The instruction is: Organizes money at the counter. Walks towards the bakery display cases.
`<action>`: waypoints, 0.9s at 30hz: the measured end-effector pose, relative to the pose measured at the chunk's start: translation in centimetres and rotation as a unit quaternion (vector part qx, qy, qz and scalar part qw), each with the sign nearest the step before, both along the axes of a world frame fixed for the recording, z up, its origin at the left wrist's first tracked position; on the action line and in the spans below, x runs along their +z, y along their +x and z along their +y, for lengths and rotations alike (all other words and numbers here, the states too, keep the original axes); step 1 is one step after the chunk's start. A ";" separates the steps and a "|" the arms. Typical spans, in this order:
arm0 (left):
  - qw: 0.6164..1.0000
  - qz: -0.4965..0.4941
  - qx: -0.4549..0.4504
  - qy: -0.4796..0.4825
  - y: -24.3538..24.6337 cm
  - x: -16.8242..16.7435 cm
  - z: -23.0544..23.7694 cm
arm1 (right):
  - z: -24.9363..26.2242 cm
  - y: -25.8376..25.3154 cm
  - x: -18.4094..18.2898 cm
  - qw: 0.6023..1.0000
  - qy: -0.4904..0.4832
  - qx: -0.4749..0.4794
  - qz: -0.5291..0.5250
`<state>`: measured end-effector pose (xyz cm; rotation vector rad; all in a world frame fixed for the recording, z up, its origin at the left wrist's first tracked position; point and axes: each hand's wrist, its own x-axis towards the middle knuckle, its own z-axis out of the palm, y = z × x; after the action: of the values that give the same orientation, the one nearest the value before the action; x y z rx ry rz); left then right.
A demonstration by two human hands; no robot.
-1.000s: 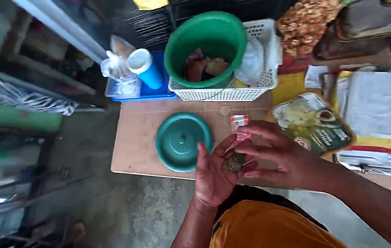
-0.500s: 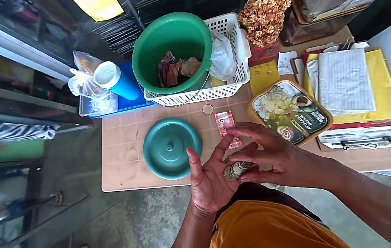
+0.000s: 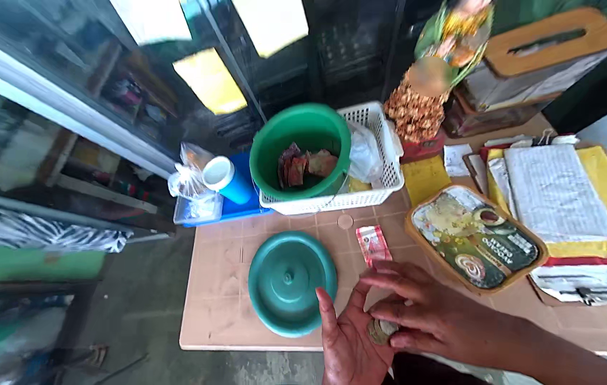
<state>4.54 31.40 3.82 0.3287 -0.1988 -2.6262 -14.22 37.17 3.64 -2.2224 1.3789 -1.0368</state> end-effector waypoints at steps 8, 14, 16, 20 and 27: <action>0.999 -0.038 -0.008 -0.034 0.2 -1.0 0.0 | 0.2 0.5 0.1 0.998 0.026 -0.005 -0.063; 0.997 -0.040 0.026 -0.062 0.0 1.7 -1.7 | -0.1 -2.3 0.6 0.989 -0.076 -0.114 -0.050; 0.997 -0.012 0.025 -0.077 0.3 1.7 -2.2 | 0.0 -2.8 1.2 0.989 -0.076 -0.116 -0.054; 0.997 -0.009 0.034 -0.071 0.2 1.8 -2.5 | 0.2 -2.3 1.1 0.991 -0.063 -0.112 -0.046; 0.999 -0.016 0.021 -0.045 -0.3 1.1 -2.4 | -0.2 -1.8 0.1 0.991 -0.033 -0.130 -0.003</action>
<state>4.27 29.01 4.89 0.3404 -0.3171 -2.5633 -16.05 36.97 3.69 -2.1221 1.6888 -1.1872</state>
